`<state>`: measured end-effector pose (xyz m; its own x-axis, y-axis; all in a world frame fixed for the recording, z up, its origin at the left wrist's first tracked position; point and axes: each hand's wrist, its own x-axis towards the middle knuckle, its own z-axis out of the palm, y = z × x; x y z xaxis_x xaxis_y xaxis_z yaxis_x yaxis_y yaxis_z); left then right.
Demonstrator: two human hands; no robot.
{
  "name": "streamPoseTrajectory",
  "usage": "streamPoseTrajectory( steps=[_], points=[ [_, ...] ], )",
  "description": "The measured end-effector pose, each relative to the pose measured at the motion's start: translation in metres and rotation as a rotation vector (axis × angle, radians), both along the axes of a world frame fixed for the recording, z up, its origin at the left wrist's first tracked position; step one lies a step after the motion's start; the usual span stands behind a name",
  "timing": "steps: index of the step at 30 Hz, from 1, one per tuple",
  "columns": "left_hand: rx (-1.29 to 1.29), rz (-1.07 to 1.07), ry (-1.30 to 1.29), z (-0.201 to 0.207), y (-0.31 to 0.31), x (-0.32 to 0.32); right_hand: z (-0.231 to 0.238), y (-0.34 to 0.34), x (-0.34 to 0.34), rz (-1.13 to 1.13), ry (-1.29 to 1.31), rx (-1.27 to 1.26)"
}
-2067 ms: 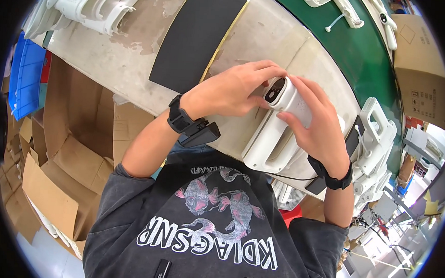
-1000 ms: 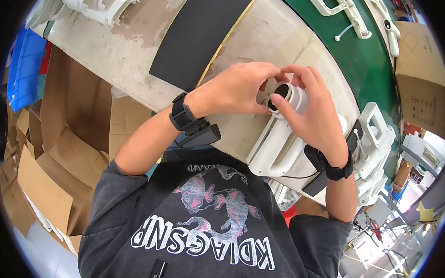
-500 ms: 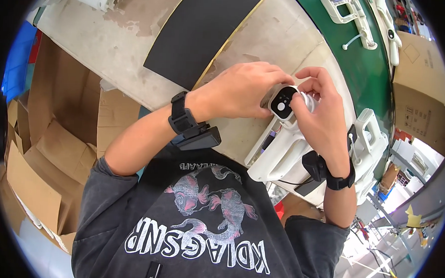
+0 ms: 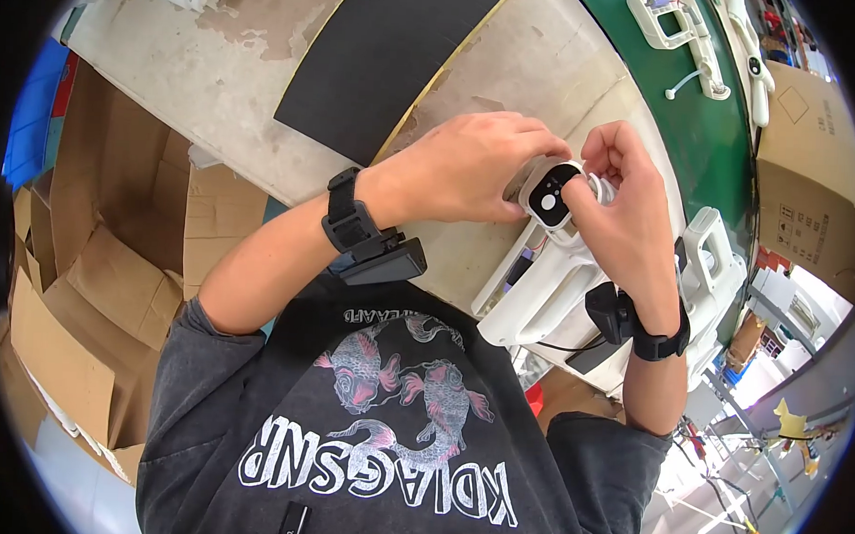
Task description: Assembling the white plastic housing of a handheld electronic device at a factory workstation.
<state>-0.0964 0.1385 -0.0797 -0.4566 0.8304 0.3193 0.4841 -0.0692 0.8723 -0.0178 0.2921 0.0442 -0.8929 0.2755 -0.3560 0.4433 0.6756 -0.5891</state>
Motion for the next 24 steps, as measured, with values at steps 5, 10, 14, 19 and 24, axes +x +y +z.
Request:
streamPoseTrajectory(
  steps=[5,10,14,19,24],
  points=[
    [-0.011,-0.008,0.001,0.0008,-0.0001,-0.0002,0.0003,-0.0019,-0.0024,0.002,-0.007,0.033],
    [-0.014,-0.017,-0.005,0.0019,-0.001,-0.0006,-0.0041,-0.003,-0.0045,0.034,-0.006,0.047],
    [-0.005,-0.008,0.003,0.001,-0.0008,-0.0004,-0.0029,-0.0035,-0.0048,0.039,-0.004,0.049],
    [0.013,0.001,0.004,-0.0006,0.0,0.0005,-0.002,-0.0022,-0.0038,0.04,0.001,0.072],
    [0.017,0.005,0.001,-0.0008,-0.0014,0.0002,-0.0077,-0.0023,-0.007,0.059,-0.018,0.041]
  ],
)
